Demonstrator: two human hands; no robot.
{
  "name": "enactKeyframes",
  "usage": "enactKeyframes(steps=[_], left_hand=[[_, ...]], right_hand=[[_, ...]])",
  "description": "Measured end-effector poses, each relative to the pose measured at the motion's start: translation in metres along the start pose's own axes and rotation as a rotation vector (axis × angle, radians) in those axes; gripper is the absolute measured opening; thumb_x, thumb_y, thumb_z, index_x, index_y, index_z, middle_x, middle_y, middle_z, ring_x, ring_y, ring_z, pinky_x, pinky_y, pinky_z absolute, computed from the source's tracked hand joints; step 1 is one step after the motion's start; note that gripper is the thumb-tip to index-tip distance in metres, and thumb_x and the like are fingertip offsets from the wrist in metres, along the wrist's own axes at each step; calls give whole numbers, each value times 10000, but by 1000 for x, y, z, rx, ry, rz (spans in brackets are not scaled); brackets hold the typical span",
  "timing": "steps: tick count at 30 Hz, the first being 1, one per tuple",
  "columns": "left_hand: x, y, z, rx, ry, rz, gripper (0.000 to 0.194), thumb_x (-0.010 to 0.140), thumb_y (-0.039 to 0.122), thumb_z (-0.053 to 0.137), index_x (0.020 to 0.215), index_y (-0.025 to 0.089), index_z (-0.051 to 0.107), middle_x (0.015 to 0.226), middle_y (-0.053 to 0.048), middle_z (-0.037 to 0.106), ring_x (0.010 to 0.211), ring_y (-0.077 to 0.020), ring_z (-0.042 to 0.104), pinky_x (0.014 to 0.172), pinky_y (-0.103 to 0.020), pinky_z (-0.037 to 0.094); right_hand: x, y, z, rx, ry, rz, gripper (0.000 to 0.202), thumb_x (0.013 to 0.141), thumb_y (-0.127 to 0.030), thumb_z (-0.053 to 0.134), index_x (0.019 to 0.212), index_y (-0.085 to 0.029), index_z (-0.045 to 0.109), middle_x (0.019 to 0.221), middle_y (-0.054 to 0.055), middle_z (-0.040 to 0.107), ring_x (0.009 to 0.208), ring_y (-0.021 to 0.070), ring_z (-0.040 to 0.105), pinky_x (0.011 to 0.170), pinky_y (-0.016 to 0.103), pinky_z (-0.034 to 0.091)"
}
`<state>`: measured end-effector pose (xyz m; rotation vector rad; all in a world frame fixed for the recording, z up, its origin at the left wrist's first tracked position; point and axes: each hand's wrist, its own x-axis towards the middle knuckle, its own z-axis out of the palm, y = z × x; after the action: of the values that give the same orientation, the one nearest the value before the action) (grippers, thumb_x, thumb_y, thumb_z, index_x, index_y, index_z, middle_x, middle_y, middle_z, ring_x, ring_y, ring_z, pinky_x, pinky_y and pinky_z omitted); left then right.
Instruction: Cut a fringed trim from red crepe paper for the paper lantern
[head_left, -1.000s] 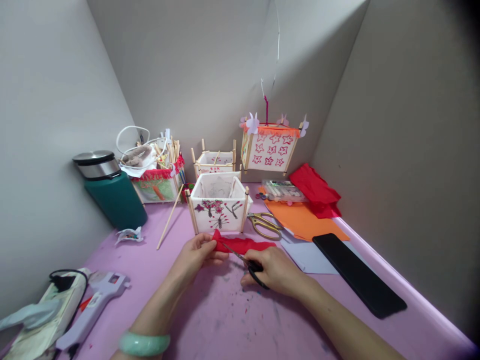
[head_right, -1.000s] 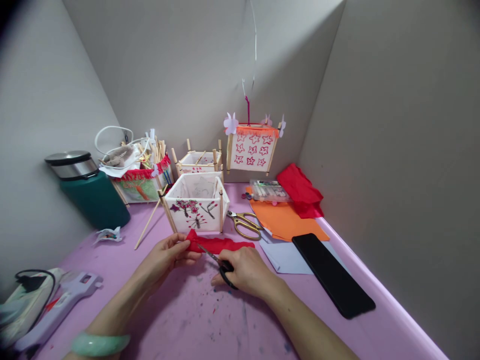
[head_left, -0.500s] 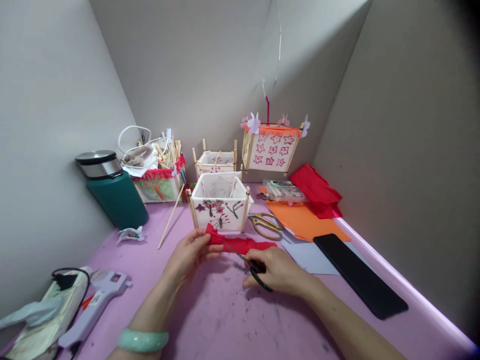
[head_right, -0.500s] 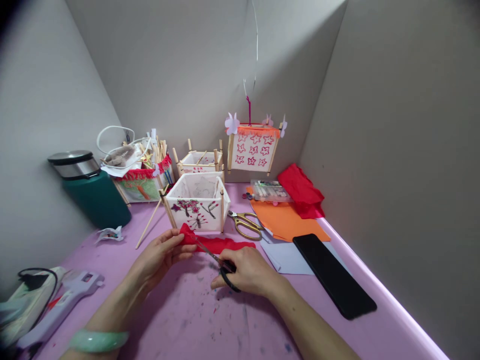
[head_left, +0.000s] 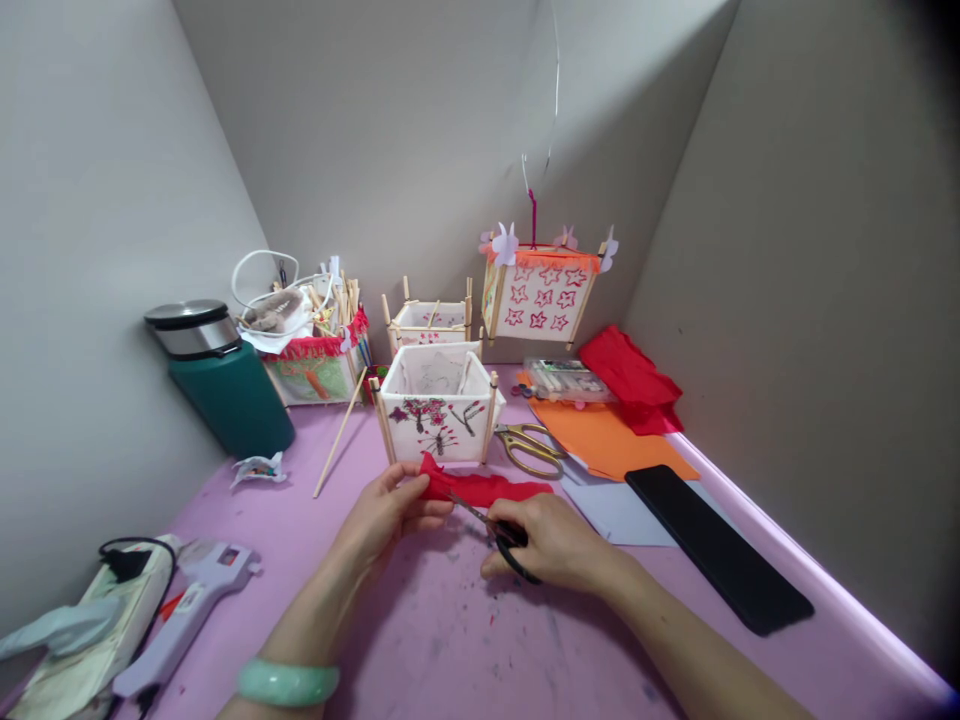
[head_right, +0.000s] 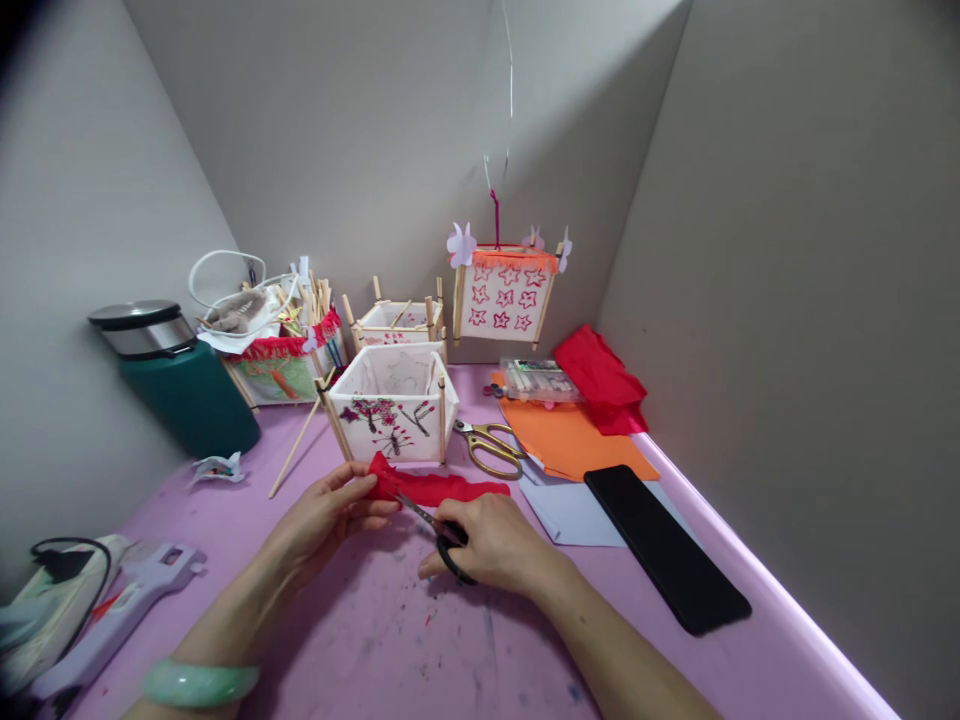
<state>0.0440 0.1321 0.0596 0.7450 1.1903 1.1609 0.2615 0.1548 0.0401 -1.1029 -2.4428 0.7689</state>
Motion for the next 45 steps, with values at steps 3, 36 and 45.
enactKeyframes(steps=[3, 36, 45], left_hand=[[0, 0, 0, 10, 5, 5, 108, 831, 120, 562, 859, 176, 474, 699, -63, 725, 606, -156, 702, 528, -214, 549], [3, -1, 1, 95, 20, -9, 70, 867, 138, 523, 879, 171, 463, 657, -90, 729, 583, -155, 694, 522, -214, 539], [3, 0, 1, 65, -4, -11, 76, 850, 83, 520, 918, 117, 521, 744, -111, 731, 625, -145, 696, 558, -212, 549]], right_hand=[[0, 0, 0, -2, 2, -10, 361, 659, -542, 727, 753, -216, 605, 614, -58, 566, 557, 99, 483, 501, 205, 255], [1, 1, 1, -32, 15, -10, 296, 683, -472, 734, 734, -210, 607, 598, -61, 573, 544, 88, 474, 495, 202, 240], [3, 4, 2, -24, 10, -9, 323, 684, -505, 732, 744, -209, 617, 623, -60, 588, 562, 90, 485, 507, 202, 258]])
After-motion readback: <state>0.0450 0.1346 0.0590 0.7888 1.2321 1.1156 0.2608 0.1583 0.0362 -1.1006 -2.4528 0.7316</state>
